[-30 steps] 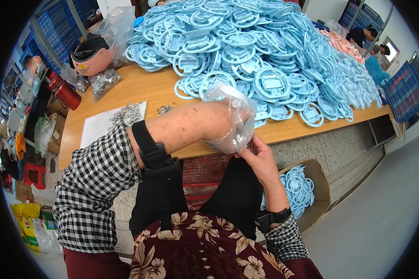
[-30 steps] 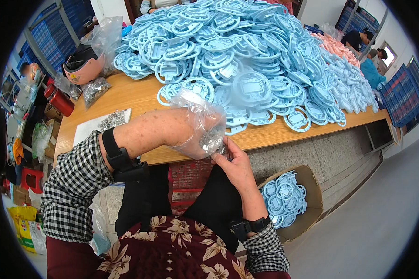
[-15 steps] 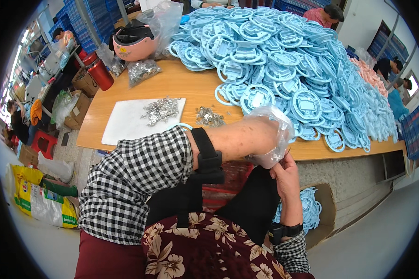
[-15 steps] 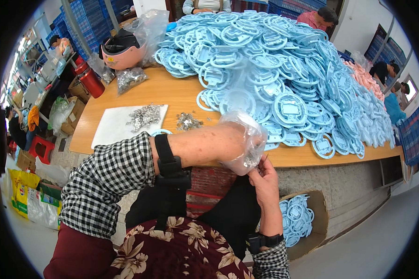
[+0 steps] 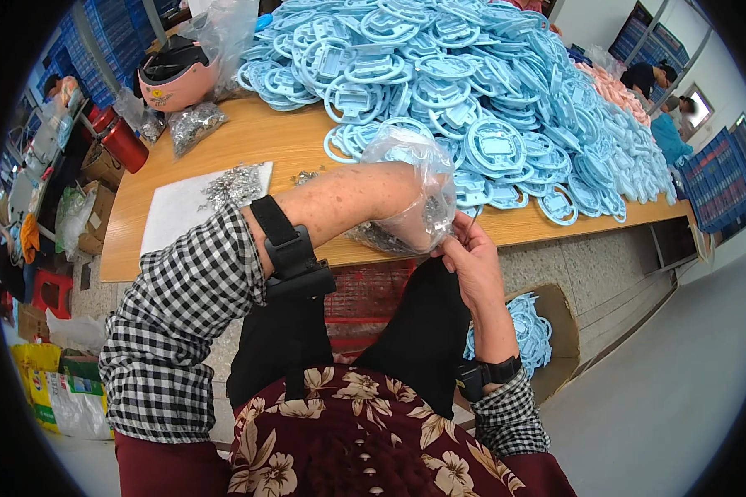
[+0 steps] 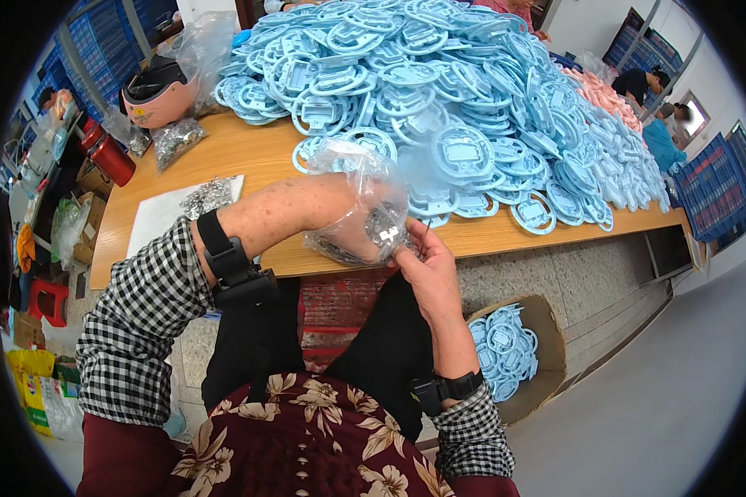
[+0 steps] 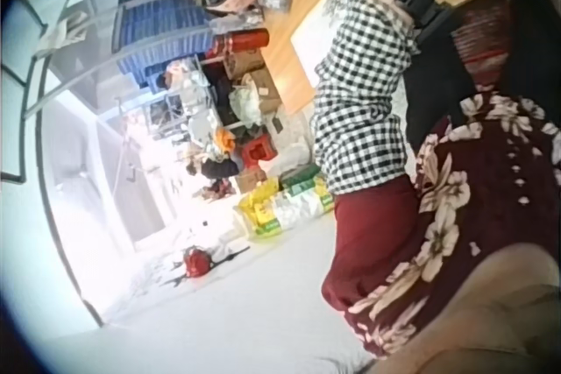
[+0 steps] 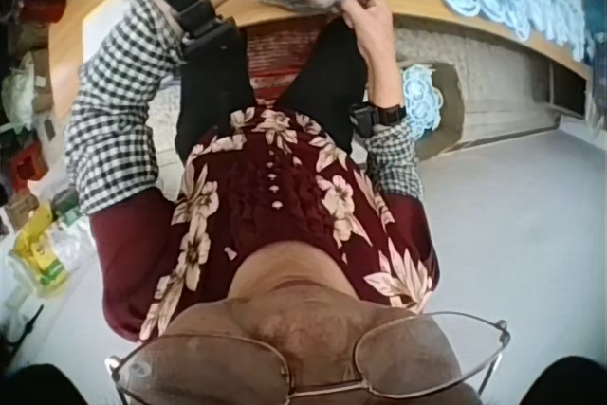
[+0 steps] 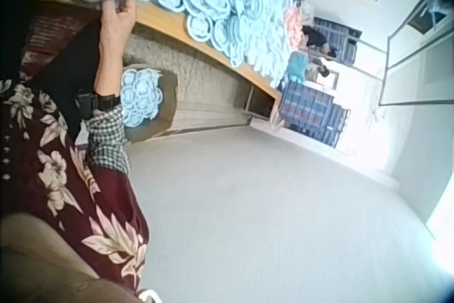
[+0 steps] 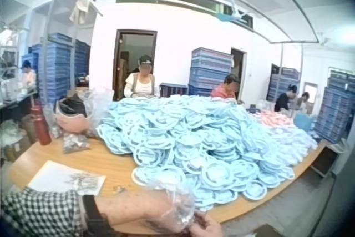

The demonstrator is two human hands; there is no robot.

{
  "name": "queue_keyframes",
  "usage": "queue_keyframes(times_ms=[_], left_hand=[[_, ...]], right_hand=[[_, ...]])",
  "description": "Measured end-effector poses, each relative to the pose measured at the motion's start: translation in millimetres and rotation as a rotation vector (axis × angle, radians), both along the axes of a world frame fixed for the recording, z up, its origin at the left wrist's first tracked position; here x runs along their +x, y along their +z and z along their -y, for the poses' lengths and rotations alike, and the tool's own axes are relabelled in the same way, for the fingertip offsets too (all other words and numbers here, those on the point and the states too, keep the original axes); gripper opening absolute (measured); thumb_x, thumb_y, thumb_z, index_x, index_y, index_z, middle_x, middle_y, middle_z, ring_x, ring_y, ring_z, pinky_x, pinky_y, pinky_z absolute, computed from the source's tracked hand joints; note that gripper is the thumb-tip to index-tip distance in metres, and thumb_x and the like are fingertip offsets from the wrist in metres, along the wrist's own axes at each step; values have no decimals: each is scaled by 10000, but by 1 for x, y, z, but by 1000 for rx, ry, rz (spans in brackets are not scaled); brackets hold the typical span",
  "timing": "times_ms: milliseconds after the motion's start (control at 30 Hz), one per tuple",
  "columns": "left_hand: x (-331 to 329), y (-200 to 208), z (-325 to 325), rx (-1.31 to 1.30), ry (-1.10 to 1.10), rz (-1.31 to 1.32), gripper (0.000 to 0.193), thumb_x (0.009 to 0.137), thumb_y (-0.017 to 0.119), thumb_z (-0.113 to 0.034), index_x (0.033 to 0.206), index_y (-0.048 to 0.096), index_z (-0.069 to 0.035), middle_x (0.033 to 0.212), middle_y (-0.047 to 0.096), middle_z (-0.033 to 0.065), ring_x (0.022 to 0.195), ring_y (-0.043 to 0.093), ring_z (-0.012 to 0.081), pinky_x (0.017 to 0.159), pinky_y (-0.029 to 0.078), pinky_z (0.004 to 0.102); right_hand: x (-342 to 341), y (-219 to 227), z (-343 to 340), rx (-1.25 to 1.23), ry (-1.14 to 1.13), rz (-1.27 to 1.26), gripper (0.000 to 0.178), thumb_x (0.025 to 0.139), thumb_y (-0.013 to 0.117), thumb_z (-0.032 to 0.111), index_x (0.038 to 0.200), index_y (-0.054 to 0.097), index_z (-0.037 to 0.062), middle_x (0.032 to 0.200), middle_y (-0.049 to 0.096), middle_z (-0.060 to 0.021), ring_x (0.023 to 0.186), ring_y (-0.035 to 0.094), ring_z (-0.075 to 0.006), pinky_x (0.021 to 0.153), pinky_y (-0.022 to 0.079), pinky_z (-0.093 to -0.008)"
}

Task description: Assembling decorative blue plastic rings by inserting small silver-colored metal pieces into slots using a needle tool.

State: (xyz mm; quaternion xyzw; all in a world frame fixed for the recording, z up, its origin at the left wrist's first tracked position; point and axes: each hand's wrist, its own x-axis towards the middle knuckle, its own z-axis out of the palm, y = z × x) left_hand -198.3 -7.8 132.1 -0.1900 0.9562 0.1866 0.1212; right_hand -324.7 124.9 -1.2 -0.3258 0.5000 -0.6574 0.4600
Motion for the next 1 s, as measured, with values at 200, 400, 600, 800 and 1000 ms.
queue_keyframes(times_ms=[200,400,600,800,1000], left_hand=[[0,-4,5,-63,57,23,619,724,754,-457,1236,630,-131,1131,701,184,1066,668,369,909,538,417],[2,7,10,34,84,-29,598,736,733,-443,1246,650,-140,1167,700,147,1066,669,346,914,537,413],[0,4,11,-16,-24,50,615,723,726,-419,1263,639,-139,1194,691,142,1074,668,322,899,545,406],[5,14,14,21,58,61,618,720,715,-415,1275,630,-154,1200,695,138,1071,673,313,894,548,402],[5,-5,12,-2,17,7,594,711,729,-389,1247,648,-145,1168,704,139,1047,679,315,887,549,392]], right_hand=[[2,3,3,-1,8,52,477,933,648,51,1382,515,-38,1110,667,-52,826,625,-73,676,485,-206],[-7,-5,4,19,-36,43,451,933,650,59,1358,536,-35,1013,679,-39,750,630,-65,531,376,-167],[-6,-5,8,19,-44,9,463,930,659,61,1364,532,-41,991,675,-39,740,627,-65,532,379,-170],[-8,-6,6,0,-64,33,479,927,670,70,1373,531,-39,967,664,-30,699,572,-49,563,396,-169],[-9,-9,6,14,-60,29,472,922,683,74,1359,541,-33,964,661,-18,702,556,-39,582,405,-171]])
